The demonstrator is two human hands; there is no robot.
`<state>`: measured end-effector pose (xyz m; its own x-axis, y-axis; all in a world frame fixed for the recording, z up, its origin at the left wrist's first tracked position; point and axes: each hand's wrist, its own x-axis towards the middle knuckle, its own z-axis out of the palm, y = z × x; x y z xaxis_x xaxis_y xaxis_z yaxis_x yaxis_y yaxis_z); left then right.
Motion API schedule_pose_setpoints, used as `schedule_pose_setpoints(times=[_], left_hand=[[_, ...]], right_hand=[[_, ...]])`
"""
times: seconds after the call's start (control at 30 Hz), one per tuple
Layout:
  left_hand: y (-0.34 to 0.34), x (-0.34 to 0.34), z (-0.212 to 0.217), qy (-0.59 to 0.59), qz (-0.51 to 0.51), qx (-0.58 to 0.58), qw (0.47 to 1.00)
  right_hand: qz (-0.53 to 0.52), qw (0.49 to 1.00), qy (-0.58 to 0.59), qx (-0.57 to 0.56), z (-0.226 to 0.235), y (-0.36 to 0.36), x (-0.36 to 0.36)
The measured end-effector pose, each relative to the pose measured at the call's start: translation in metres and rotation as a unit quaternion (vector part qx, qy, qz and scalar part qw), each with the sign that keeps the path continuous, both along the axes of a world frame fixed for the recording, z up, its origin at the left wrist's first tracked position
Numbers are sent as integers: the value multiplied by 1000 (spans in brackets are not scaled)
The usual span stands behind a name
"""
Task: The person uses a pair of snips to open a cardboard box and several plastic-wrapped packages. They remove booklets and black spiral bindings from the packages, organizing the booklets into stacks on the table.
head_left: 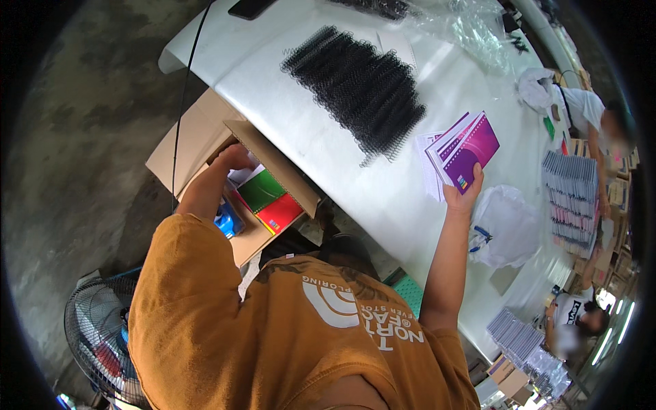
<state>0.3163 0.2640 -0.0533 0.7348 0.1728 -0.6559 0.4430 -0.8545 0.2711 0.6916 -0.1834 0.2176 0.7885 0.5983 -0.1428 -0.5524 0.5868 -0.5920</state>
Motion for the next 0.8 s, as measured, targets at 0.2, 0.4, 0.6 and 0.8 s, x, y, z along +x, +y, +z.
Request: schedule_pose_setpoints(times=[0.2,0.4,0.6,0.8], left_hand=[[-65,51,136,33,187,118,975],[-75,43,223,48,236,154,958],[-52,25,283,-30,314,63,947],[-49,-69,323,-235,535,-363,726]], right_hand=[[-9,999,-27,-19,3,-14,-3],[-13,1000,-7,-15,2,-6,-2],[-25,999,0,-27,4,-5,-1],[-42,999,-13,-16,0,-13,-2]])
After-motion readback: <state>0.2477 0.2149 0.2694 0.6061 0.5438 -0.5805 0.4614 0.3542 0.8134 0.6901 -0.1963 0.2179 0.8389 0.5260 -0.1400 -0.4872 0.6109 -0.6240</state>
